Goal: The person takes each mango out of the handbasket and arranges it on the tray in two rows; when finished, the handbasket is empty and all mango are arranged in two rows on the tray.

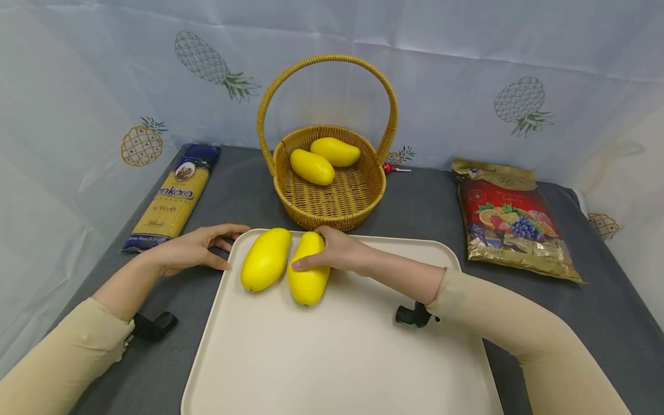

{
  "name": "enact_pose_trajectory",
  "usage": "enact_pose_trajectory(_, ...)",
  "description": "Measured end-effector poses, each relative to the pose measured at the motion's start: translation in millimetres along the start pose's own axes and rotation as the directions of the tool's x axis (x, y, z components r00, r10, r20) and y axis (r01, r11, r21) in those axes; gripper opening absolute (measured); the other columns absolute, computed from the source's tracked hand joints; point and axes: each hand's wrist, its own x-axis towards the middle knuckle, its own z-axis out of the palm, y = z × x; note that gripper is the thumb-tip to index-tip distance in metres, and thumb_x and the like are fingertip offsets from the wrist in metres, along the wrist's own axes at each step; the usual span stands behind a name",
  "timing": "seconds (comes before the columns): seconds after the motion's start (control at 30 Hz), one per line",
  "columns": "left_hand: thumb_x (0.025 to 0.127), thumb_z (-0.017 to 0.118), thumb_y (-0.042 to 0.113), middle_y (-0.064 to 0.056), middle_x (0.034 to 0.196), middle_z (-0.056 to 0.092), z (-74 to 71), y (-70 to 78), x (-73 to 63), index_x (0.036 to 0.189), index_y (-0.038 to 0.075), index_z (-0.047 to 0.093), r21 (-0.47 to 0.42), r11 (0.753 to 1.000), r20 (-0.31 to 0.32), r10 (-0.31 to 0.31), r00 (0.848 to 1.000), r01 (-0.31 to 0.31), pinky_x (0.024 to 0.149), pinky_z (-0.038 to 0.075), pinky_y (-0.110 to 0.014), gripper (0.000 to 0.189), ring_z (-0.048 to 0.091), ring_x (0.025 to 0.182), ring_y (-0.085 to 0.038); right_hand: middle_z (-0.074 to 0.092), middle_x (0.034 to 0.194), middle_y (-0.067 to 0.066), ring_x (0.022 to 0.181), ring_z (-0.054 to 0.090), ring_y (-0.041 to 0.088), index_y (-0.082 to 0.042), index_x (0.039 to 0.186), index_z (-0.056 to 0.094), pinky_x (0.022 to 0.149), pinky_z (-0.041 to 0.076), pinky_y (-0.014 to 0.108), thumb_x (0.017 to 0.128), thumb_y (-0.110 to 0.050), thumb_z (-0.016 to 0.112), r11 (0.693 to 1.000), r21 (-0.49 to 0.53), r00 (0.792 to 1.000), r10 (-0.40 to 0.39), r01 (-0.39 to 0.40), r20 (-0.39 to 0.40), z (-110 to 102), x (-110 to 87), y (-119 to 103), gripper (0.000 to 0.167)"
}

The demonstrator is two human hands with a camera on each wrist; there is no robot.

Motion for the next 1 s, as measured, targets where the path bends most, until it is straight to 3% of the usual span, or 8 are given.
enact_pose_trajectory(0.17,0.086,0.074,0.013,-0.022,0.150,0.034,0.5,-0.5,0.1,0.156,0.010,0.027,0.003,1.000,0.000,-0.003,1.000,0.003,0.090,0.051,-0.026,0.085,0.045,0.126,-0.034,0.060,0.121,0.008,0.108,0.056,0.022,-0.004,0.145,0.039,0.099,0.046,0.036,0.076,-0.049,0.080,1.000,-0.001,1.000,0.011,-0.011,-0.016,3.5,1.7,-1.7,0.092)
enact_pose_trajectory(0.43,0.086,0.074,0.013,-0.022,0.150,0.033,0.5,-1.1,-0.5,0.156,0.010,0.027,-0.011,1.000,0.003,-0.003,1.000,0.003,0.089,0.052,-0.025,0.085,0.044,0.126,-0.033,0.062,0.105,0.007,0.093,0.058,0.020,-0.008,0.121,0.052,0.082,0.047,0.028,0.077,-0.046,0.080,0.998,0.055,0.999,-0.031,0.033,-0.038,6.8,2.1,-1.3,0.064)
enact_pose_trajectory(0.67,0.085,0.074,0.013,-0.022,0.150,0.033,0.2,-1.6,-0.9,0.156,0.009,0.027,-0.012,1.000,0.001,0.000,1.000,0.000,0.089,0.052,-0.025,0.085,0.044,0.126,-0.033,0.064,0.096,0.005,0.086,0.059,0.019,-0.009,0.111,0.057,0.076,0.047,0.025,0.077,-0.044,0.080,0.996,0.069,0.997,-0.060,0.063,-0.048,9.0,3.0,-1.4,0.053)
enact_pose_trajectory(0.8,0.086,0.074,0.013,-0.022,0.151,0.033,0.3,-1.0,-0.7,0.156,0.010,0.027,-0.008,1.000,0.001,-0.002,1.000,0.002,0.089,0.052,-0.026,0.085,0.044,0.126,-0.033,0.065,0.098,0.006,0.087,0.059,0.019,-0.009,0.113,0.057,0.078,0.047,0.026,0.077,-0.047,0.080,0.997,0.063,0.998,-0.030,0.034,-0.062,9.3,1.2,-2.8,0.057)
enact_pose_trajectory(1.0,0.086,0.073,0.012,-0.022,0.151,0.033,0.0,0.8,-0.4,0.156,0.010,0.026,-0.004,1.000,0.004,-0.013,1.000,0.013,0.089,0.052,-0.026,0.085,0.043,0.127,-0.034,0.064,0.110,0.007,0.096,0.059,0.020,-0.006,0.129,0.053,0.086,0.049,0.030,0.077,-0.049,0.079,0.999,0.047,0.996,-0.002,0.006,-0.086,8.4,-0.8,-1.8,0.072)
